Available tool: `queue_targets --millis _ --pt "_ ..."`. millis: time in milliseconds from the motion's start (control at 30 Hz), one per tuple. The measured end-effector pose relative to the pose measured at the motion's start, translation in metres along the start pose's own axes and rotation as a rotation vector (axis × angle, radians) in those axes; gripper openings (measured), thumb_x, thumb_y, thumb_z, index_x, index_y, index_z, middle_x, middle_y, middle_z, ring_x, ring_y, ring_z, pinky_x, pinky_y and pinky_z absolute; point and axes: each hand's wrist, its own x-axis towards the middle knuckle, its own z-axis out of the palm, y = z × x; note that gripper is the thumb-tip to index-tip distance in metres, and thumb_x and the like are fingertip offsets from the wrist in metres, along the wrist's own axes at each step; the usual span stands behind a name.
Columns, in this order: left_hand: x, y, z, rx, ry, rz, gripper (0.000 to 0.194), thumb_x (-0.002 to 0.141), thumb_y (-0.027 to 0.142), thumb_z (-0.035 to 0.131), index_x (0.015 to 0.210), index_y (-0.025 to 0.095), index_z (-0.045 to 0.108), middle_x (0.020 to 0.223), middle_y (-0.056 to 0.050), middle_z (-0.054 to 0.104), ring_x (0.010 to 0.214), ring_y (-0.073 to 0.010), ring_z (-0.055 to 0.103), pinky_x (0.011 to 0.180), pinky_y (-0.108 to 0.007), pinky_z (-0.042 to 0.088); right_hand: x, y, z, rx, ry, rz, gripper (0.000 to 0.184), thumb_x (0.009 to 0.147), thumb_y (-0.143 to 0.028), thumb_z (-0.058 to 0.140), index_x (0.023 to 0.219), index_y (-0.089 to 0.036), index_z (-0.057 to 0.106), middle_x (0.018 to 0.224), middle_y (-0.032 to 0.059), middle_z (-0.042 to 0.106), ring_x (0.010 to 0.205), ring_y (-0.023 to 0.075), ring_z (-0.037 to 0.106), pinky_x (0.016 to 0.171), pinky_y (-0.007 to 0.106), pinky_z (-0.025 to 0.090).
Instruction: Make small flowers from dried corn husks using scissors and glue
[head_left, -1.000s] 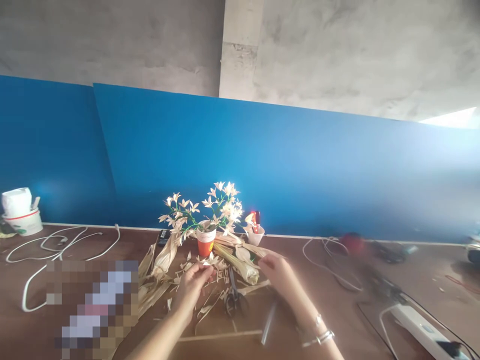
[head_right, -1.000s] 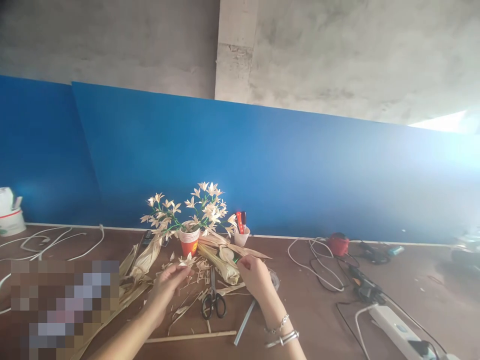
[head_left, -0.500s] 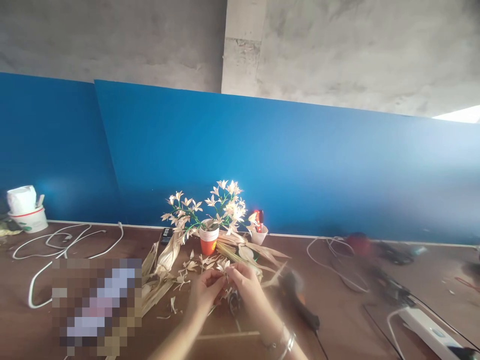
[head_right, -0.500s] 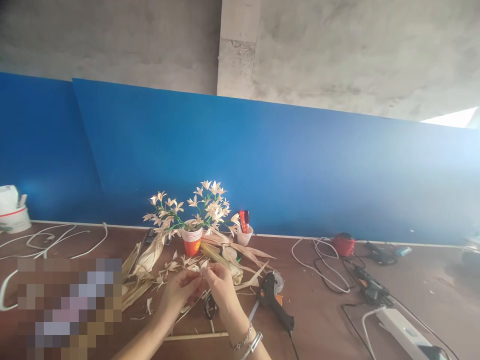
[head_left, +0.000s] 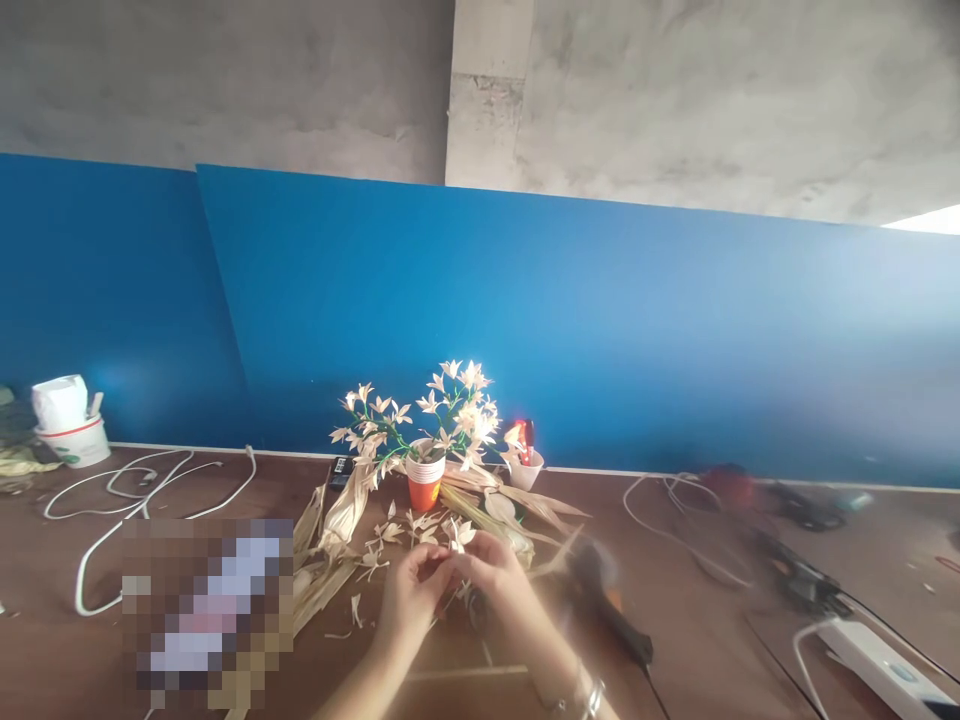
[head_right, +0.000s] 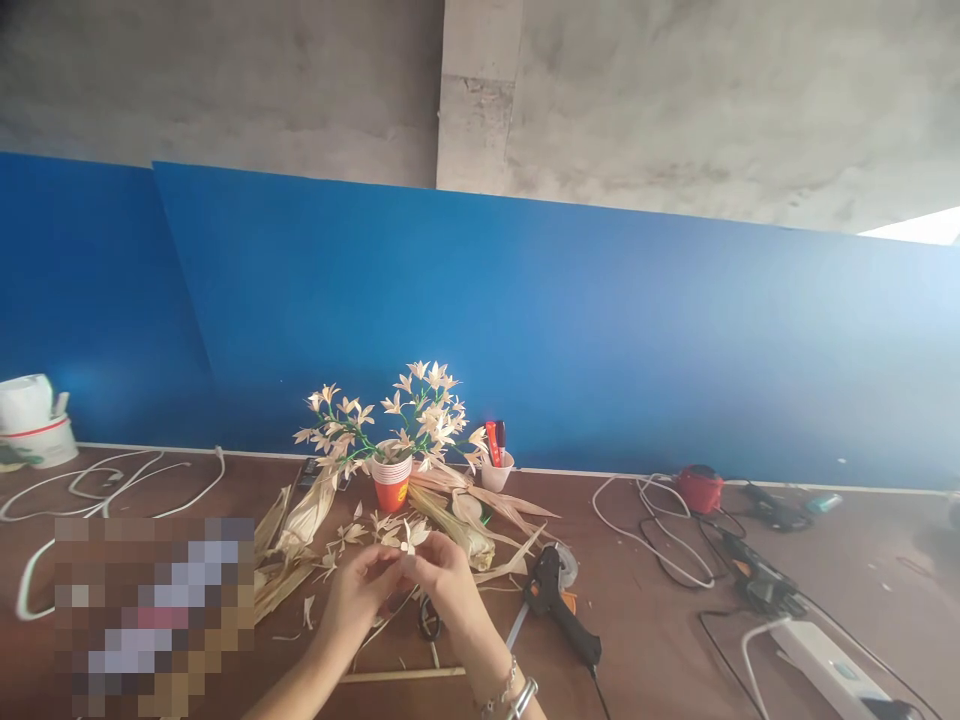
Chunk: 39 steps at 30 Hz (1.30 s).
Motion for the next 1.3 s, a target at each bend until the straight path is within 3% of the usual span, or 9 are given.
queue_targets --millis 200,300,433,567,733,900,1067,1167,1300 --pt "-0.002 0.005 0.0 0.014 -0.025 -0.03 0.037 0.063 0.052 0.071 0.079 0.018 0.069 0.056 -0.001 0.067 0.051 -0.0183 0.062 0.039 -0.022 0.044 0.002 0.004 -0.008 -0.079 0.035 -0.043 0.029 0.069 -0.04 0.073 0.083 -0.016 0.063 0.072 0.0017 0.066 0.067 0.0189 0.062 0.064 0.03 0.048" --pt "-0.004 0.007 0.001 -0.065 -0.049 -0.014 0.041 0.06 0.055 0.074 0.076 0.019 0.068 0.057 -0.001 0.067 0.054 -0.0182 0.063 0.047 -0.025 0.049 0.004 0.011 -0.011 -0.162 0.12 -0.067 0.024 0.069 -0.037 0.071 0.076 -0.015 0.063 0.069 0.0019 0.066 0.066 0.0184 0.061 0.062 0.029 0.047" --pt "-0.004 0.006 0.001 -0.07 -0.077 -0.017 0.042 0.056 0.058 0.076 0.07 0.019 0.069 0.058 -0.003 0.069 0.057 -0.0195 0.065 0.055 -0.028 0.052 0.008 0.015 -0.017 -0.29 0.083 -0.071 0.019 0.074 -0.033 0.062 0.071 -0.015 0.063 0.063 0.0016 0.065 0.061 0.0168 0.059 0.058 0.027 0.045" --pt "-0.002 0.002 -0.002 -0.074 -0.043 -0.038 0.044 0.055 0.059 0.076 0.072 0.019 0.068 0.061 -0.003 0.07 0.06 -0.0217 0.067 0.057 -0.031 0.054 0.021 -0.005 -0.041 -0.924 0.262 -0.037 0.021 0.078 -0.02 0.049 0.07 -0.017 0.068 0.059 0.0009 0.064 0.056 0.0145 0.056 0.054 0.026 0.041" --pt "-0.002 -0.001 -0.003 -0.085 0.004 -0.006 0.044 0.057 0.06 0.074 0.07 0.019 0.066 0.063 -0.003 0.069 0.063 -0.0227 0.068 0.055 -0.03 0.055 0.053 -0.026 -0.079 -1.216 0.459 0.032 0.027 0.072 -0.008 0.053 0.047 -0.017 0.056 0.06 0.0106 0.063 0.065 0.0218 0.061 0.059 0.032 0.039" --pt "-0.002 -0.005 -0.002 -0.048 0.079 0.054 0.047 0.061 0.064 0.069 0.07 0.018 0.066 0.064 -0.003 0.068 0.059 -0.0218 0.067 0.05 -0.027 0.052 0.076 -0.02 -0.088 -1.423 0.378 0.176 0.014 0.064 -0.001 0.061 0.061 -0.014 0.066 0.072 0.0157 0.07 0.08 0.031 0.069 0.064 0.033 0.044" --pt "0.001 -0.009 -0.002 -0.061 0.108 0.06 0.048 0.059 0.065 0.069 0.071 0.018 0.065 0.064 -0.004 0.068 0.058 -0.0212 0.066 0.049 -0.026 0.051 0.08 -0.023 -0.088 -1.522 0.291 0.23 0.013 0.072 -0.006 0.062 0.079 -0.012 0.071 0.087 0.0182 0.072 0.093 0.0333 0.068 0.072 0.037 0.048" --pt "0.003 -0.01 -0.002 -0.064 0.104 0.044 0.046 0.059 0.063 0.069 0.07 0.018 0.066 0.061 -0.004 0.068 0.058 -0.0215 0.066 0.048 -0.027 0.051 0.083 -0.036 -0.09 -1.49 0.276 0.238 0.01 0.081 -0.014 0.062 0.086 -0.01 0.069 0.092 0.0173 0.07 0.094 0.0296 0.066 0.077 0.039 0.049" --pt "0.004 -0.006 -0.003 -0.073 0.083 -0.004 0.04 0.058 0.057 0.071 0.069 0.019 0.064 0.065 -0.003 0.069 0.059 -0.0209 0.067 0.046 -0.025 0.051 0.088 -0.06 -0.091 -1.304 0.275 0.163 0.027 0.091 -0.033 0.056 0.112 -0.016 0.06 0.112 0.0072 0.063 0.094 0.0189 0.063 0.081 0.039 0.053"
